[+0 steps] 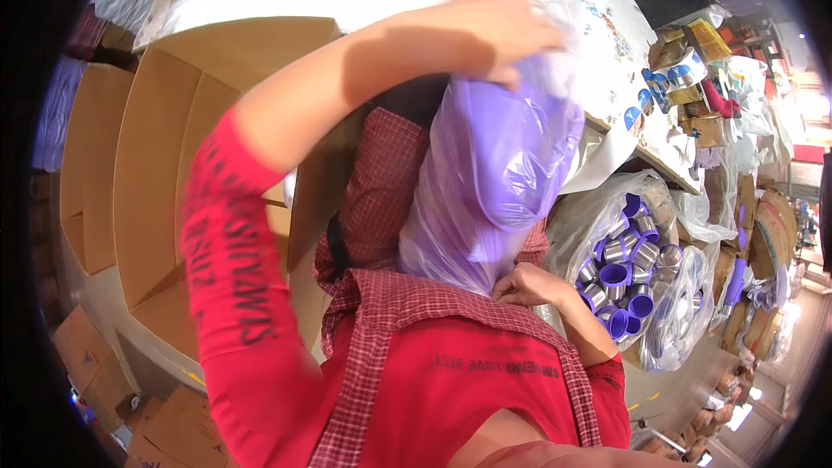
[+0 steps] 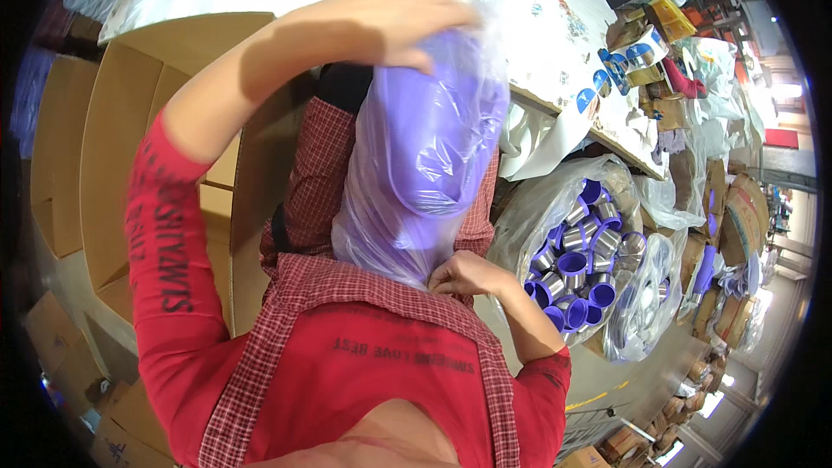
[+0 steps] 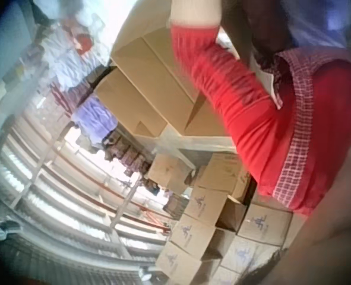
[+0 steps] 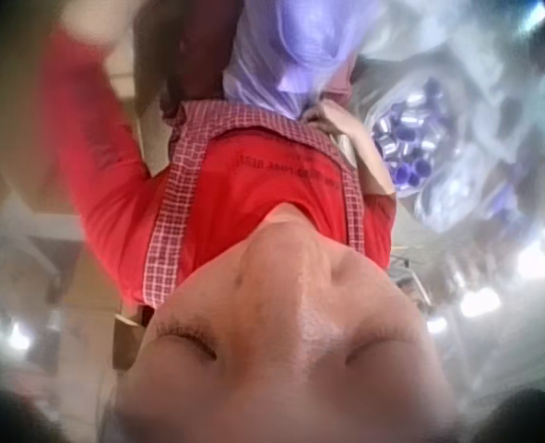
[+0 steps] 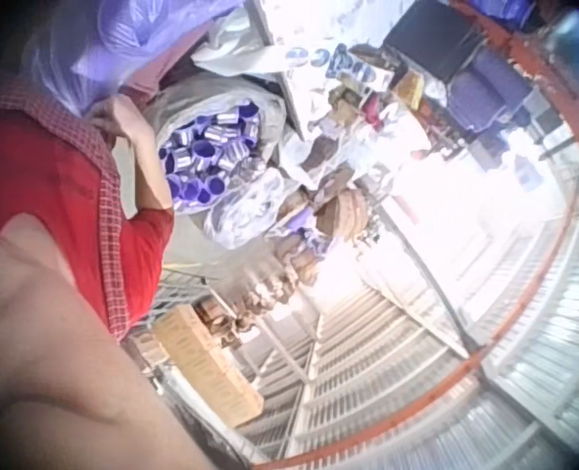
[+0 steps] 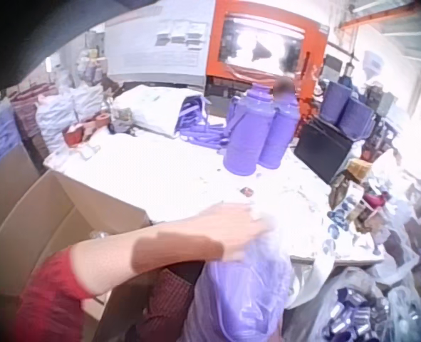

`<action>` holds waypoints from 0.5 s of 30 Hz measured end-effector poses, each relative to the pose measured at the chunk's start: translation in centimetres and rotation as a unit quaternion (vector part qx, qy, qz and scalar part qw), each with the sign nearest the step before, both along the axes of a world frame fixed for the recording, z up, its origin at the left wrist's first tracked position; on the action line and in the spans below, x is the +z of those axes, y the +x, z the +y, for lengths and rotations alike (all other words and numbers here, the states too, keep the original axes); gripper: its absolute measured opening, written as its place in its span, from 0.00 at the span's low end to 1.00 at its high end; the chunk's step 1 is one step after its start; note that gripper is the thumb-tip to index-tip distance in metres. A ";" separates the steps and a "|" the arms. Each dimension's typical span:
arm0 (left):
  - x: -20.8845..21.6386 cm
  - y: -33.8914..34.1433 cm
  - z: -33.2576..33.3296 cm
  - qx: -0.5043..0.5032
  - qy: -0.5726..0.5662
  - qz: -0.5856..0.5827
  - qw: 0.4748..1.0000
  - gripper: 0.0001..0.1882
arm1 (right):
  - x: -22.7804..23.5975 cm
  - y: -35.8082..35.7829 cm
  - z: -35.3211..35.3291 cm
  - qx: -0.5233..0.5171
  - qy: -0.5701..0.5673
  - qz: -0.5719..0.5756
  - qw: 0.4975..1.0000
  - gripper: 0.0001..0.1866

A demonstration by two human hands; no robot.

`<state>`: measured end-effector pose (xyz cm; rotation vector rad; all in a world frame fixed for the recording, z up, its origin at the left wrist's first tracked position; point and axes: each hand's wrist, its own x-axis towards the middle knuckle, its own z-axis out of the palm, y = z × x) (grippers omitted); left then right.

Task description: The person assembles purple water jugs by inserting stainless steel inner containers, applying round stickers to the exterior, and wrapping each unit in plastic. They place the finished jugs into a cardboard box. The person also briefly handles a small jar with a white lid.

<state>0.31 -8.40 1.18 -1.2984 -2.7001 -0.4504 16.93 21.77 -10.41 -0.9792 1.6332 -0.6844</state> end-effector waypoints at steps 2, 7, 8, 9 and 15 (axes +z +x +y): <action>-1.2 -1.1 4.0 -0.123 0.094 -0.028 0.988 0.31 | -1.3 0.6 1.4 0.039 0.037 -0.019 0.998 0.07; -1.5 -1.1 4.0 -0.087 0.058 -0.075 0.992 0.23 | 2.7 -4.6 9.0 -0.412 -0.019 -0.052 0.910 0.05; -0.3 -0.8 1.0 -0.040 0.101 -0.018 0.994 0.21 | 4.4 -6.8 10.3 -0.454 -0.135 0.044 0.880 0.04; 1.2 -0.7 -2.6 0.022 0.107 -0.015 0.994 0.22 | 5.7 -8.8 11.1 -0.512 -0.217 0.096 0.826 0.04; 1.2 14.6 -27.2 0.482 0.314 -0.061 0.816 0.22 | 7.1 -21.1 7.0 -0.584 -0.489 -0.009 0.648 0.10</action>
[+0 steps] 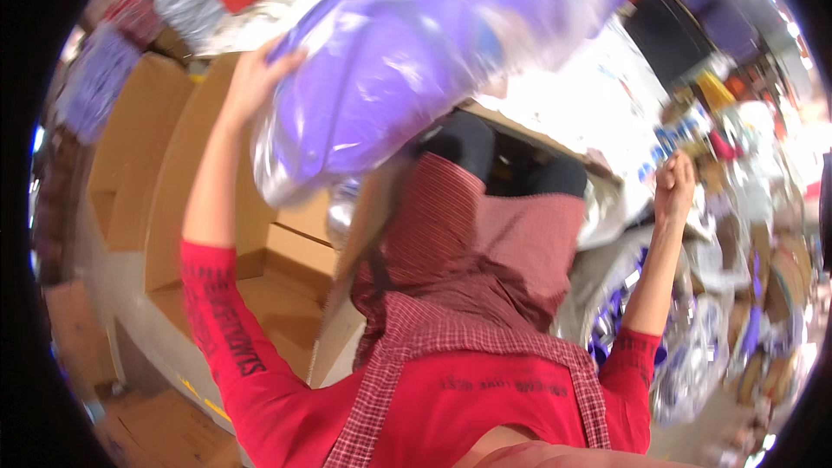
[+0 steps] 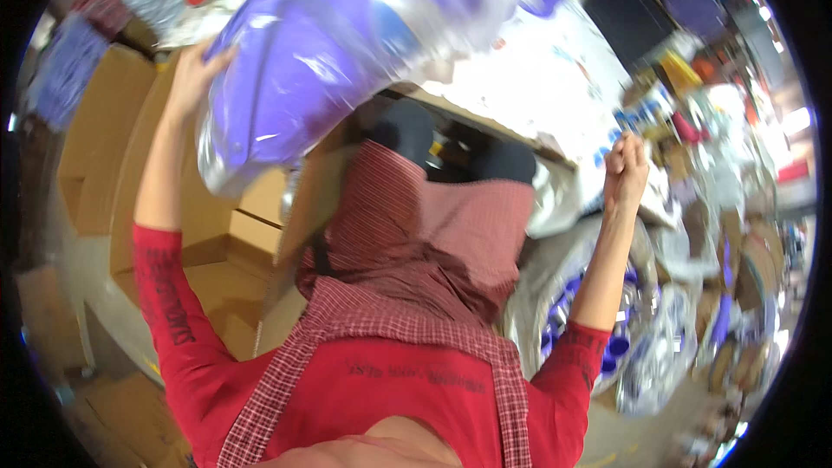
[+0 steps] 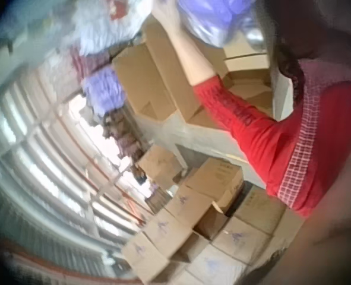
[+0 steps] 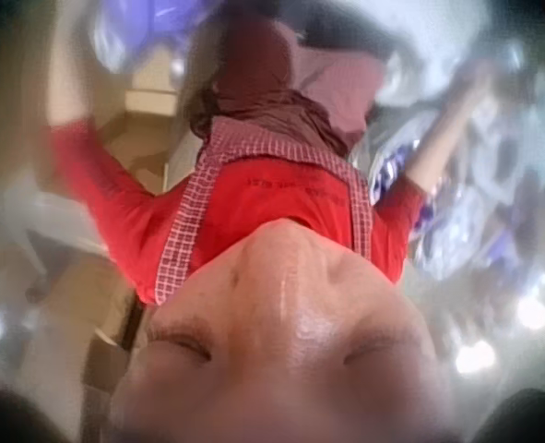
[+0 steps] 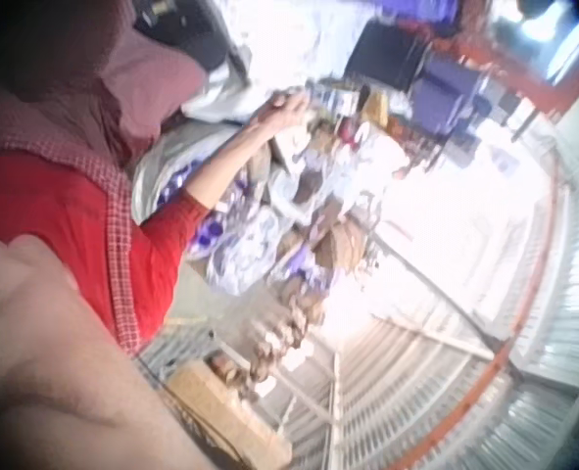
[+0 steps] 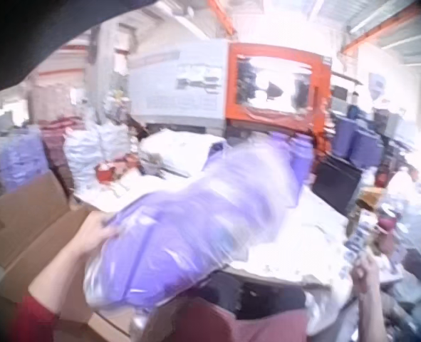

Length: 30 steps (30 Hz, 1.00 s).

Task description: The person assembles purple water jugs by inserting stainless steel inner containers, applying round stickers to the exterior, and wrapping each unit in plastic. They place the finished jugs into a cardboard box. The person also briefly handles a small jar with a white lid.

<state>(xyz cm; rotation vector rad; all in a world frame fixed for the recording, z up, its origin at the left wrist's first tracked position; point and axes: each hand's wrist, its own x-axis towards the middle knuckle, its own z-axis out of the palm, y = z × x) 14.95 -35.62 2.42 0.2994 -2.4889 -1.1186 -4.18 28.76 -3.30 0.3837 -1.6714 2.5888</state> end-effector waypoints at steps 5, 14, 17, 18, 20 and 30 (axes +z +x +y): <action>-8.8 19.4 -4.8 0.259 0.287 0.037 0.921 0.24 | -6.3 -2.1 -12.4 0.111 0.142 -0.099 0.979 0.09; -24.9 25.6 -3.8 0.254 -0.184 -0.553 0.772 0.16 | -8.7 -3.0 -18.4 0.185 0.257 -0.108 0.942 0.09; -35.0 22.1 -2.0 0.144 -0.100 -0.634 0.754 0.16 | -8.4 -2.4 -17.3 0.166 0.325 -0.118 0.923 0.09; -37.8 20.8 -1.4 0.124 -0.053 -0.589 0.797 0.23 | -8.2 -2.3 -17.0 0.160 0.337 -0.126 0.919 0.09; -42.9 17.9 0.0 0.057 0.020 -0.658 0.751 0.21 | -7.4 -2.3 -15.9 0.141 0.391 -0.146 0.898 0.09; -54.3 17.4 1.6 0.033 0.139 -0.515 0.845 0.24 | -5.7 -10.2 -18.0 0.058 0.625 -0.071 0.775 0.15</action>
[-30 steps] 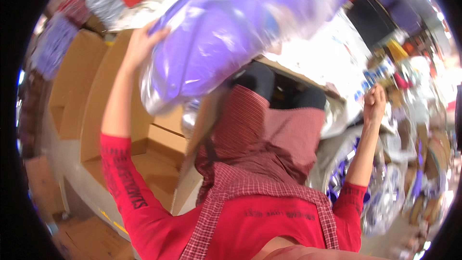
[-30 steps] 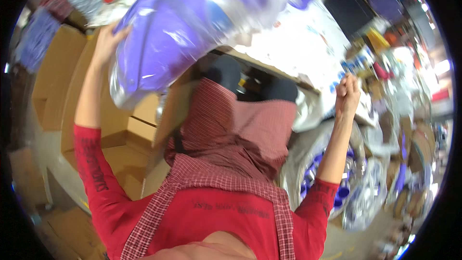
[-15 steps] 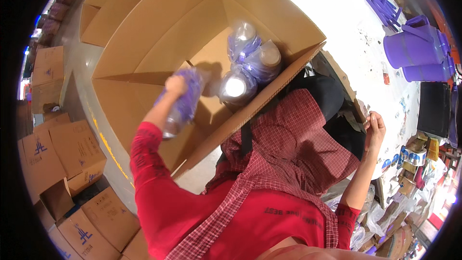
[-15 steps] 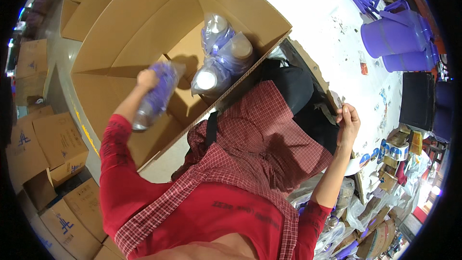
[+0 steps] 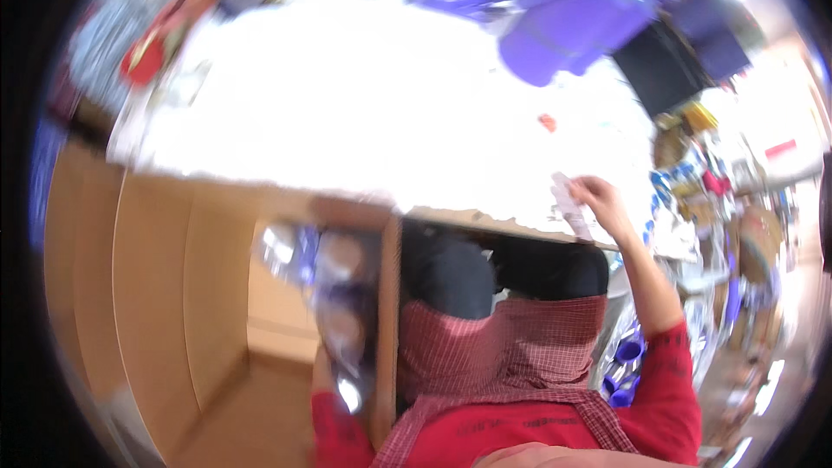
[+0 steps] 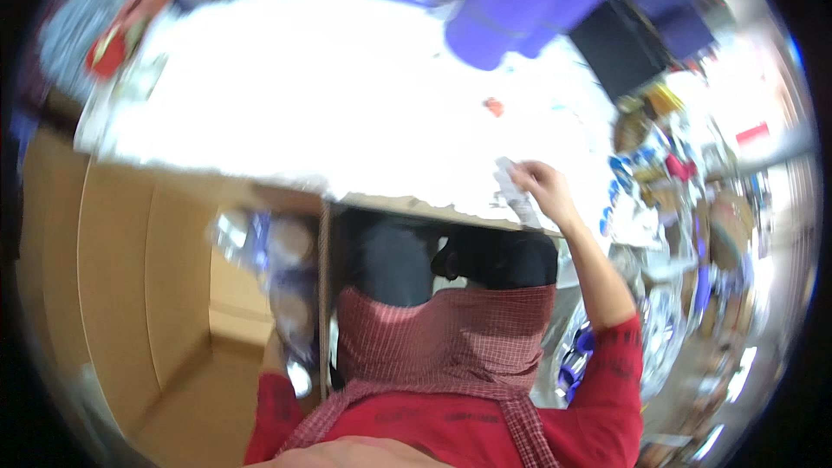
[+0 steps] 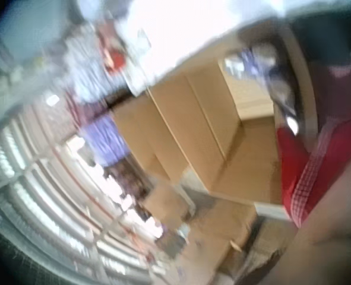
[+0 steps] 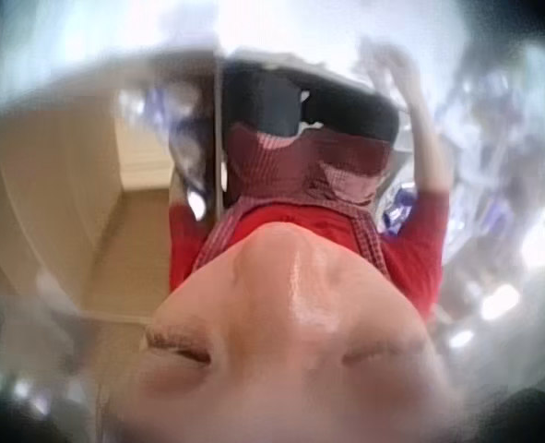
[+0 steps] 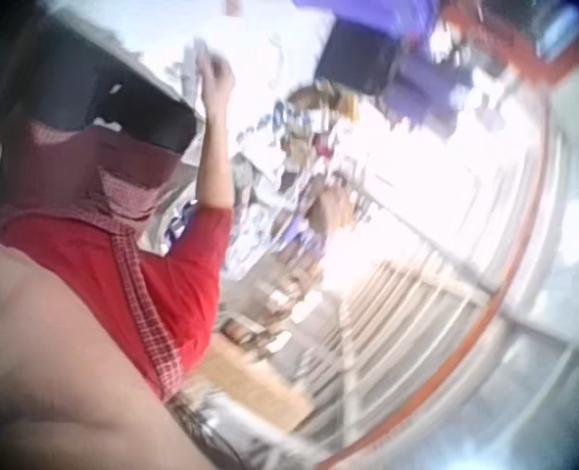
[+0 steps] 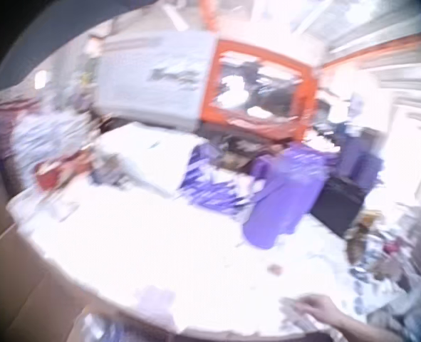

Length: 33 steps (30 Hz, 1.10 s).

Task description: The person assembles purple water jugs by inserting stainless steel inner containers, applying round stickers to the exterior, and wrapping each unit in plastic. They place the finished jugs into a cardboard box. The person also briefly handles a small jar with a white lid.

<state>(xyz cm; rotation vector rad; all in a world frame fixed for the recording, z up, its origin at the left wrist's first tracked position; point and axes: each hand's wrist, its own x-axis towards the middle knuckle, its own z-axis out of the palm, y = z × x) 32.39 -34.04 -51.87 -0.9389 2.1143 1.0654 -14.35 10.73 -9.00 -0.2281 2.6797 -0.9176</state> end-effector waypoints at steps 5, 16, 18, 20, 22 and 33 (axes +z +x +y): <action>3.2 0.5 -3.3 -0.040 -0.016 -0.040 0.998 0.21 | 15.3 -17.8 -9.4 0.122 0.052 0.662 0.738 0.22; 23.7 -10.2 -1.3 0.213 -0.004 0.427 0.879 0.15 | 20.8 -9.8 -5.1 0.173 0.082 0.594 0.782 0.11; 30.8 -17.4 -0.6 0.156 0.018 0.545 0.824 0.14 | 23.2 -5.5 -3.3 0.237 -0.046 0.610 0.755 0.10; 38.5 -24.4 0.9 0.074 0.058 0.611 0.786 0.12 | 26.6 -1.8 -1.5 0.354 -0.060 0.637 0.682 0.10; 45.2 -30.5 4.8 0.067 0.128 0.655 0.741 0.19 | 28.2 1.7 0.1 0.431 -0.110 0.562 0.698 0.12; 51.6 -34.6 26.8 -0.180 0.547 0.340 0.744 0.49 | 9.1 3.6 18.4 0.062 -0.256 0.250 0.932 0.21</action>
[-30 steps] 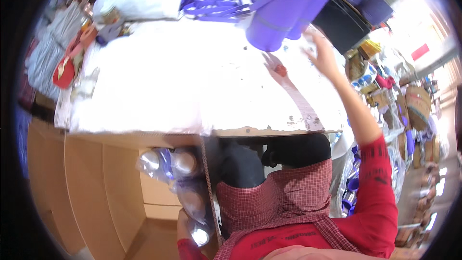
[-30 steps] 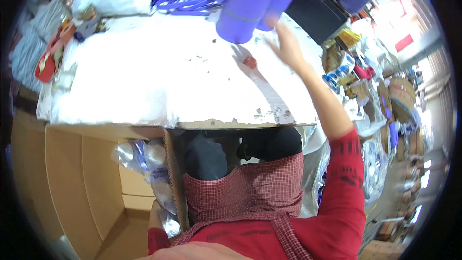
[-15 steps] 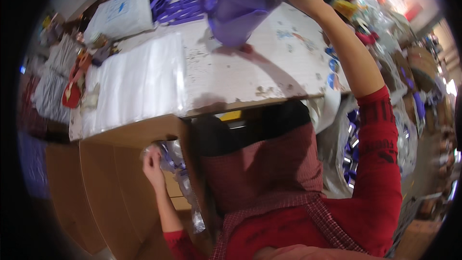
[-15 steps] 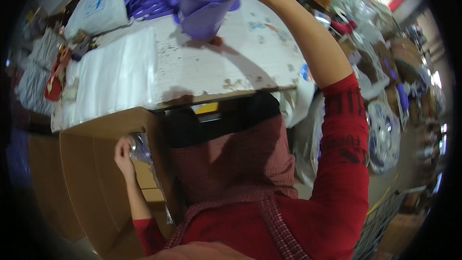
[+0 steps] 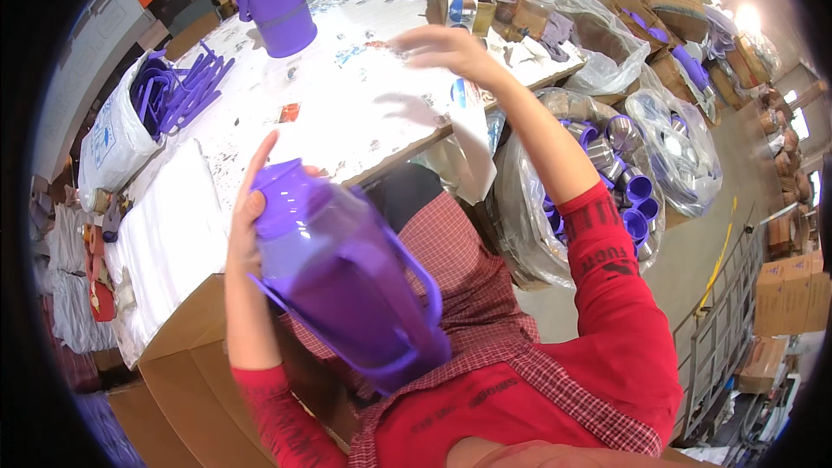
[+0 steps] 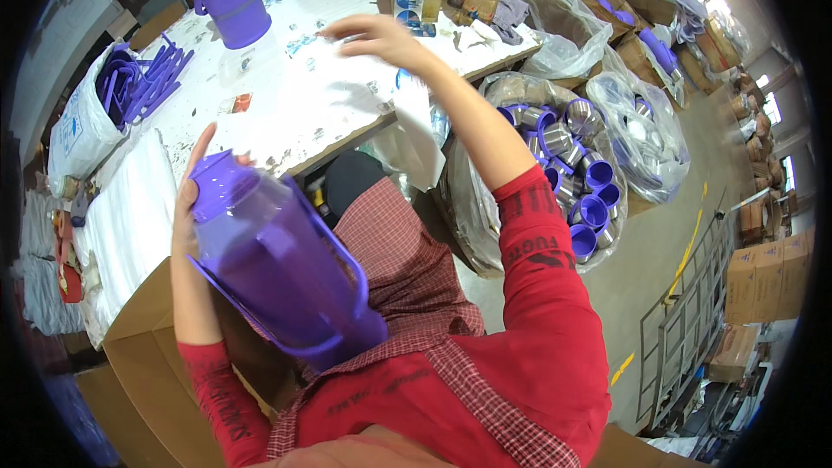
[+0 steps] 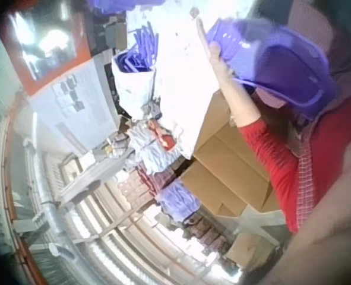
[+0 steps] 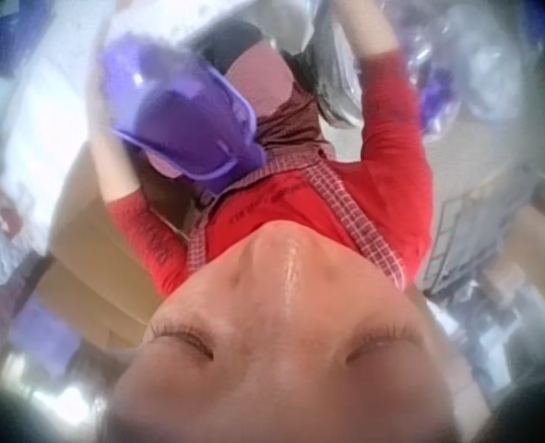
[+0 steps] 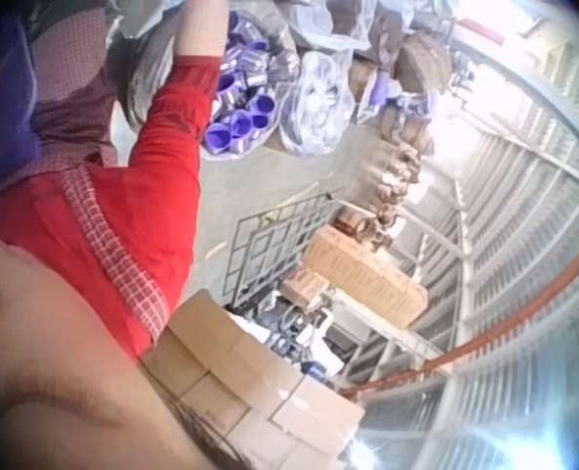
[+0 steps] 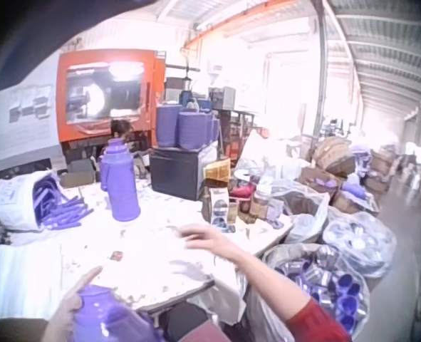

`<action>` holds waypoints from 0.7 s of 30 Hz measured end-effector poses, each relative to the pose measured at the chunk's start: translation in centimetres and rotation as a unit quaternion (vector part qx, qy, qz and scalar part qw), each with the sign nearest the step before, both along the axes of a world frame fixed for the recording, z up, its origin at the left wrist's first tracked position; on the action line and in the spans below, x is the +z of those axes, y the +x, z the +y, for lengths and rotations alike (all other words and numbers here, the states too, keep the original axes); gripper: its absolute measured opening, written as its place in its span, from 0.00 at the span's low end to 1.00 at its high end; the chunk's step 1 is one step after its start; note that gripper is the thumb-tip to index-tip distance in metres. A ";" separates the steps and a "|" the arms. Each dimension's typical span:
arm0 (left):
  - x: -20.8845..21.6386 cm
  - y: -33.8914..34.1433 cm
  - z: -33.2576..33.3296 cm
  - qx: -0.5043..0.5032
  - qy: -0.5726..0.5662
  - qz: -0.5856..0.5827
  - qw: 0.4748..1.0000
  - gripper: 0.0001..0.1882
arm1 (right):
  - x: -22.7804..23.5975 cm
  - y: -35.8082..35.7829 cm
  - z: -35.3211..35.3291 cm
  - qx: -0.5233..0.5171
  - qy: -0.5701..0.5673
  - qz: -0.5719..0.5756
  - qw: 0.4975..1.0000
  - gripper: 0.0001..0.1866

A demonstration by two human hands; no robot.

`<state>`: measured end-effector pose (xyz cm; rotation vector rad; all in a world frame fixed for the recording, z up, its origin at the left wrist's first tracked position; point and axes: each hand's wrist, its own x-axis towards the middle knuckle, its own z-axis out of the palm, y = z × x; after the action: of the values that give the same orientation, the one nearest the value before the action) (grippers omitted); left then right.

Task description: The person assembles purple water jugs by inserting stainless steel inner containers, applying round stickers to the exterior, and wrapping each unit in plastic. They place the finished jugs into a cardboard box. The person also briefly handles a small jar with a white lid.

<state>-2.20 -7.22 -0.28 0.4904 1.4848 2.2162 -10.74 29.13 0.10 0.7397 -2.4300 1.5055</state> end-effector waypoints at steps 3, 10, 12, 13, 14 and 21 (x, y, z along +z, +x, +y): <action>-2.2 -1.5 -2.3 0.198 -0.165 -0.082 0.963 0.34 | -8.3 -1.9 9.0 -0.250 0.175 -0.036 0.952 0.26; -7.1 -3.9 -1.7 0.306 -0.320 -0.104 0.891 0.20 | -19.9 -4.9 12.9 -0.326 0.219 0.022 0.919 0.21; -7.5 -4.5 -1.6 0.271 -0.330 -0.102 0.898 0.21 | -19.9 -5.6 13.1 -0.321 0.215 0.034 0.922 0.17; -7.6 -4.8 -1.7 0.294 -0.350 -0.105 0.883 0.21 | -19.8 -5.9 13.2 -0.305 0.195 0.006 0.932 0.17; -7.8 -5.1 -2.0 0.280 -0.349 -0.088 0.890 0.22 | -19.6 -6.1 13.3 -0.308 0.212 0.009 0.927 0.15; -9.8 -5.3 -3.4 0.274 -0.455 -0.065 0.845 0.42 | -20.4 -6.7 13.5 -0.318 0.154 -0.018 0.935 0.11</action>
<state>-7.53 -10.63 -10.06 -0.4373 2.5469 1.5028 -17.39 42.60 -20.30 -0.0623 -2.5916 0.9049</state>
